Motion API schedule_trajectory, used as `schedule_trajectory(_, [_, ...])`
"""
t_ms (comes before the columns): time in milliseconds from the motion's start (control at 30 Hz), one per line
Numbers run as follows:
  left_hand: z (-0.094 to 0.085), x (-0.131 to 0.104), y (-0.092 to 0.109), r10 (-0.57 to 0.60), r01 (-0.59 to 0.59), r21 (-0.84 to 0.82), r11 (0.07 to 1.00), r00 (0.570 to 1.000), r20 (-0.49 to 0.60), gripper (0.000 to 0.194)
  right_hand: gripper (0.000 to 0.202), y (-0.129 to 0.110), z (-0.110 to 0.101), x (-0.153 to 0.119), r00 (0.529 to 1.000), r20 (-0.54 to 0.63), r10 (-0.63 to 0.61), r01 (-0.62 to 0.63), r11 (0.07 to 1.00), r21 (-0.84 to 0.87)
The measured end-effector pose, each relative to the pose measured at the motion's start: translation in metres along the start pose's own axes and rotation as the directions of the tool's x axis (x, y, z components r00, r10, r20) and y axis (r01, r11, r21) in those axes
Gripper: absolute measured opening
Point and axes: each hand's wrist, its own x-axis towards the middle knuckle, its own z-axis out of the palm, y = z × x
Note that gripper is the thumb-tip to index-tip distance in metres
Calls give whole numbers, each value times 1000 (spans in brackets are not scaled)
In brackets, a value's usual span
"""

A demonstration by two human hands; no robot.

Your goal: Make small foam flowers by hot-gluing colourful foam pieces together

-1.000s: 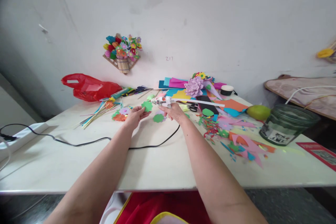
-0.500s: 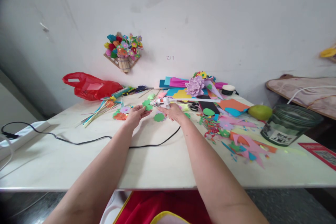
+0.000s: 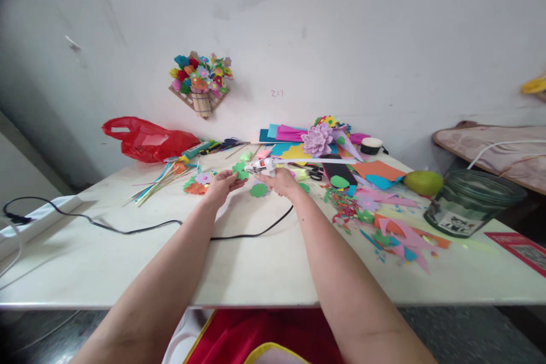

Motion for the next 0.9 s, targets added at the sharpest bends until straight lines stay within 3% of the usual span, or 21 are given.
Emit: schedule_trajectory(900, [1, -1, 1, 5, -5, -5, 1000, 1000, 7, 15, 32, -5, 0, -4, 999, -26, -24, 24, 1000, -16])
